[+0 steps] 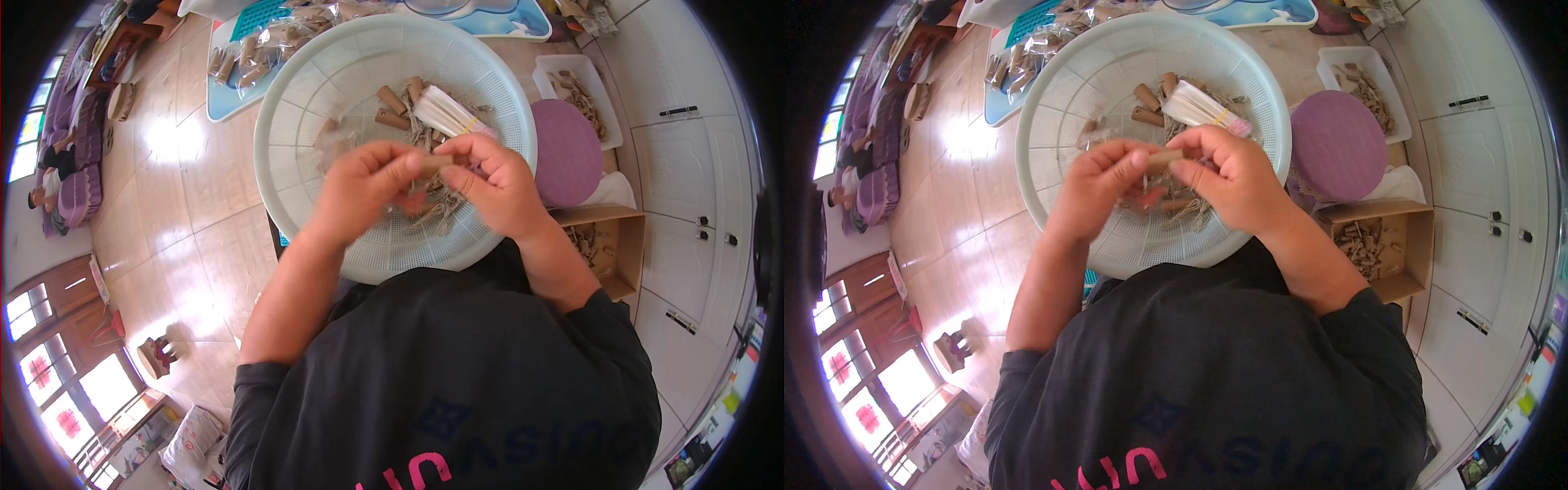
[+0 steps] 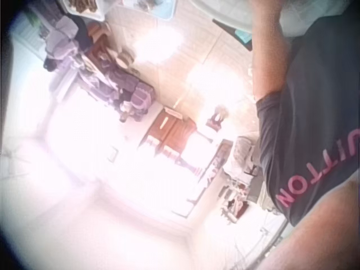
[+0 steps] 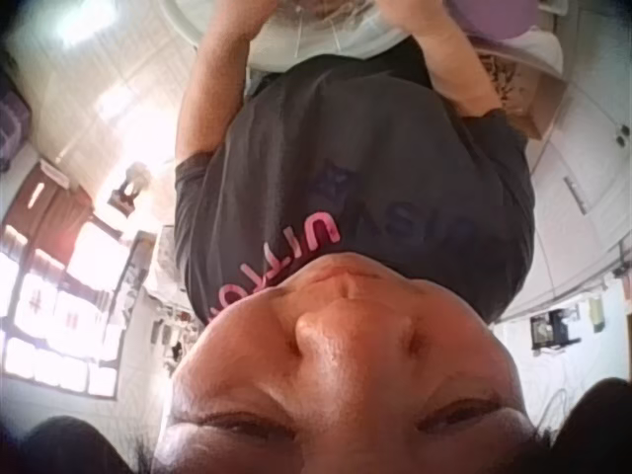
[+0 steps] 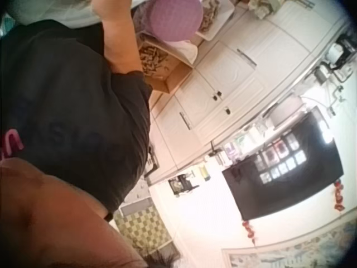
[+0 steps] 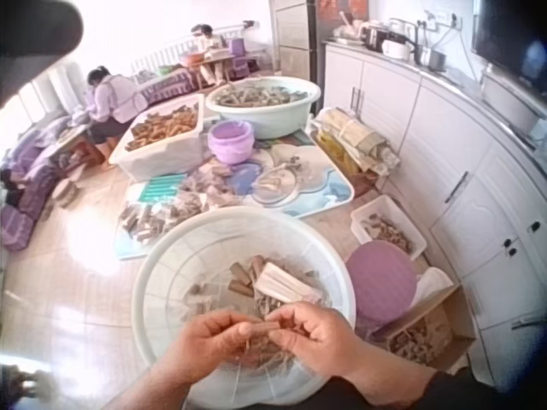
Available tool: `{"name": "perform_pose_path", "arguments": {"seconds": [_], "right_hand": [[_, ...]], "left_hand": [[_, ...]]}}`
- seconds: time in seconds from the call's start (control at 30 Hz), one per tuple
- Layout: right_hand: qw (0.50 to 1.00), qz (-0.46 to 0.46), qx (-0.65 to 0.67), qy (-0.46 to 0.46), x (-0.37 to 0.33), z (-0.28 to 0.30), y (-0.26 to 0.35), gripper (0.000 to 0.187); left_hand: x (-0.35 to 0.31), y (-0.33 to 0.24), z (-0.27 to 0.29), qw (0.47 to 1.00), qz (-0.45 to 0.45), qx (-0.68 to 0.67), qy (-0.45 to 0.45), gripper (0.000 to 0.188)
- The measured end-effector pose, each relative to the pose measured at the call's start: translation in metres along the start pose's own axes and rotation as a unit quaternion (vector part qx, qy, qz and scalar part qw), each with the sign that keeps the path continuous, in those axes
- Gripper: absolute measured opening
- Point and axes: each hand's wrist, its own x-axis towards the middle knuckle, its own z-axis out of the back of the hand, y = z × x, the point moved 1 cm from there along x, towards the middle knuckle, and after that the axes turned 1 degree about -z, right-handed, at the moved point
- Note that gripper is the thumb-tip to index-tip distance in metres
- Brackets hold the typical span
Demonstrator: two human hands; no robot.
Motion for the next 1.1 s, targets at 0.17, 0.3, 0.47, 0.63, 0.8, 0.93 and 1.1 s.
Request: {"name": "perform_pose_path", "arguments": {"seconds": [0.17, 0.3, 0.47, 0.63, 0.8, 0.93, 1.1], "right_hand": [[0.982, 0.047, 0.094, -0.16, 0.009, 0.009, -0.01, 0.02], [0.964, 0.024, 0.175, -0.2, 0.012, 0.013, -0.007, 0.02], [0.939, -0.019, 0.285, -0.191, 0.016, 0.018, -0.012, 0.019], [0.934, -0.053, 0.295, -0.195, 0.018, 0.019, -0.021, 0.02], [0.943, -0.021, 0.251, -0.216, 0.017, 0.016, -0.019, 0.02], [0.952, 0.098, 0.115, -0.264, 0.016, 0.01, -0.018, 0.022], [0.938, 0.224, -0.066, -0.254, 0.011, 0.009, -0.012, 0.021]], "left_hand": [[0.073, -0.012, 0.013, 0.919, -0.137, 0.343, -0.142, 0.031], [0.11, -0.005, 0.007, 0.806, -0.203, 0.534, -0.154, 0.029], [0.116, -0.003, -0.001, 0.785, -0.1, 0.608, -0.065, 0.021], [0.106, -0.007, 0.011, 0.797, -0.133, 0.586, -0.053, 0.017], [0.081, -0.013, 0.023, 0.76, -0.221, 0.605, -0.084, 0.018], [0.05, -0.019, 0.031, 0.898, -0.16, 0.393, -0.12, 0.015], [0.015, -0.016, 0.026, 0.986, -0.002, 0.111, -0.124, 0.013]]}}
